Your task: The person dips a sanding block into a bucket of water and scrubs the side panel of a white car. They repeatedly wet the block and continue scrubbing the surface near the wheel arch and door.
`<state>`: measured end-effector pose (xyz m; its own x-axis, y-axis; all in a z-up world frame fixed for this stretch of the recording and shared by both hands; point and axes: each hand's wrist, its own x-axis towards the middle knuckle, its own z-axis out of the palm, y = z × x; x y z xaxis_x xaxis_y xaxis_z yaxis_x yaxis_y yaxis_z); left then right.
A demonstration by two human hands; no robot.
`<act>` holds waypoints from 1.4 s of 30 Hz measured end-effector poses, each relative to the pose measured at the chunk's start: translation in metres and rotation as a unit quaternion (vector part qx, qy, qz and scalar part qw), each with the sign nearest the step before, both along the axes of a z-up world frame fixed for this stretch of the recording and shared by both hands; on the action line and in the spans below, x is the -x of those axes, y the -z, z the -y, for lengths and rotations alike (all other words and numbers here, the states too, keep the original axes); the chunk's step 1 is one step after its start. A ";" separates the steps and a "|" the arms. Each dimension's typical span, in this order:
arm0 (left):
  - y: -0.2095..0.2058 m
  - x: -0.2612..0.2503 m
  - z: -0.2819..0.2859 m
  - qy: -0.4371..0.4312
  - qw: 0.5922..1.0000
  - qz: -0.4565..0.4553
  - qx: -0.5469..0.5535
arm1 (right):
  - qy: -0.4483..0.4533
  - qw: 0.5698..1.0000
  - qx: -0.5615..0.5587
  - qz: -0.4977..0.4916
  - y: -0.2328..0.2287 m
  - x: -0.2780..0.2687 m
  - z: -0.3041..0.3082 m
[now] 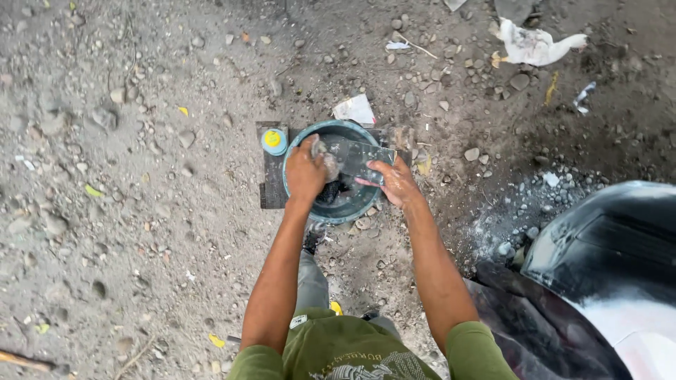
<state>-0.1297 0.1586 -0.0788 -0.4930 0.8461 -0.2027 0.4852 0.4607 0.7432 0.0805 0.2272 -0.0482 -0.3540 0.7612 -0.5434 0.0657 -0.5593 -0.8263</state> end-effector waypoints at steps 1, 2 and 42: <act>-0.005 0.002 0.002 -0.019 1.000 0.005 -0.008 | 0.079 0.986 0.126 -0.070 -0.004 -0.005 0.003; -0.004 0.002 0.004 -0.011 1.000 0.003 -0.008 | 0.087 0.985 0.126 -0.074 0.004 -0.013 0.006; -0.051 -0.297 0.043 0.259 0.792 0.530 0.159 | 0.477 0.852 -0.118 0.182 -0.025 -0.160 0.155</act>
<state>0.1671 0.1161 -0.0281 0.4928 0.7022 -0.5139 -0.1491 0.6500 0.7452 0.2409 0.0721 -0.0229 0.6457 0.7119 -0.2761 -0.0490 -0.3222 -0.9454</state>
